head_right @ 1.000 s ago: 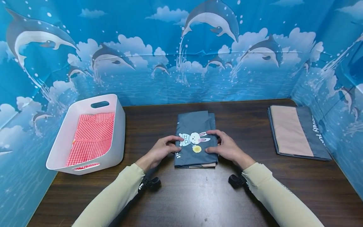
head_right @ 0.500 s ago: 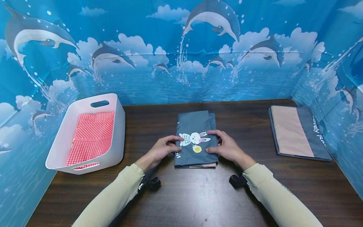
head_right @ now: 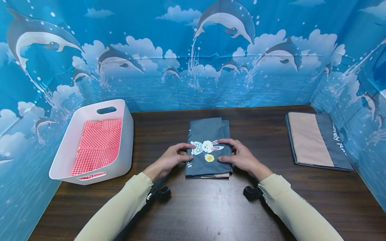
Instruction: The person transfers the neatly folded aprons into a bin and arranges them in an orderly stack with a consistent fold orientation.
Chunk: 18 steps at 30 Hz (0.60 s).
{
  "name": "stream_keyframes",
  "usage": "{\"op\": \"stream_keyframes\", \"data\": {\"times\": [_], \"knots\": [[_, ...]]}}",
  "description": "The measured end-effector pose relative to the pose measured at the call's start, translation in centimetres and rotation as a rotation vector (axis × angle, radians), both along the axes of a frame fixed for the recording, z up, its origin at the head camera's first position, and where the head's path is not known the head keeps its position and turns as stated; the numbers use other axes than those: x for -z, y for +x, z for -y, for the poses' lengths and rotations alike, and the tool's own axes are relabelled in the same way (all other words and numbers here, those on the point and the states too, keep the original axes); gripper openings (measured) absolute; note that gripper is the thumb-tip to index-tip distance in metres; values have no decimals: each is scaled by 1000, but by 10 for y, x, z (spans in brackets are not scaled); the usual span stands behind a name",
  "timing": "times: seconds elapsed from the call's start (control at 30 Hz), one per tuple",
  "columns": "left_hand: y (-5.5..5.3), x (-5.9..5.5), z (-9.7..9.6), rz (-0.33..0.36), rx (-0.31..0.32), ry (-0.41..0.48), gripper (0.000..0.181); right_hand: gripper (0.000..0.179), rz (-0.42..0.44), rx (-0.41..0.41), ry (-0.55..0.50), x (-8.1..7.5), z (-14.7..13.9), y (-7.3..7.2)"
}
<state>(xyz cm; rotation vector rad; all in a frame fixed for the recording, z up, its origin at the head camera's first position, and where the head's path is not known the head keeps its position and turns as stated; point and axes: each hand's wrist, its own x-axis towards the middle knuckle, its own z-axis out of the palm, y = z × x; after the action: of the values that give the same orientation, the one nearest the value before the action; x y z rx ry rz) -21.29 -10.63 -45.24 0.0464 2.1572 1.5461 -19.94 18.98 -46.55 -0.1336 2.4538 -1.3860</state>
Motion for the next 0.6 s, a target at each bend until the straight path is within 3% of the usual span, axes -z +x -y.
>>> {"op": "stream_keyframes", "data": {"times": [0.2,0.6], "knots": [[0,-2,5,-13,2,-18,37,75,21,-42,-75,-4,-3,-2],[2,-1,7,-15,32,-12,39,78,2,-130,-53,-11,-11,-2]]}}
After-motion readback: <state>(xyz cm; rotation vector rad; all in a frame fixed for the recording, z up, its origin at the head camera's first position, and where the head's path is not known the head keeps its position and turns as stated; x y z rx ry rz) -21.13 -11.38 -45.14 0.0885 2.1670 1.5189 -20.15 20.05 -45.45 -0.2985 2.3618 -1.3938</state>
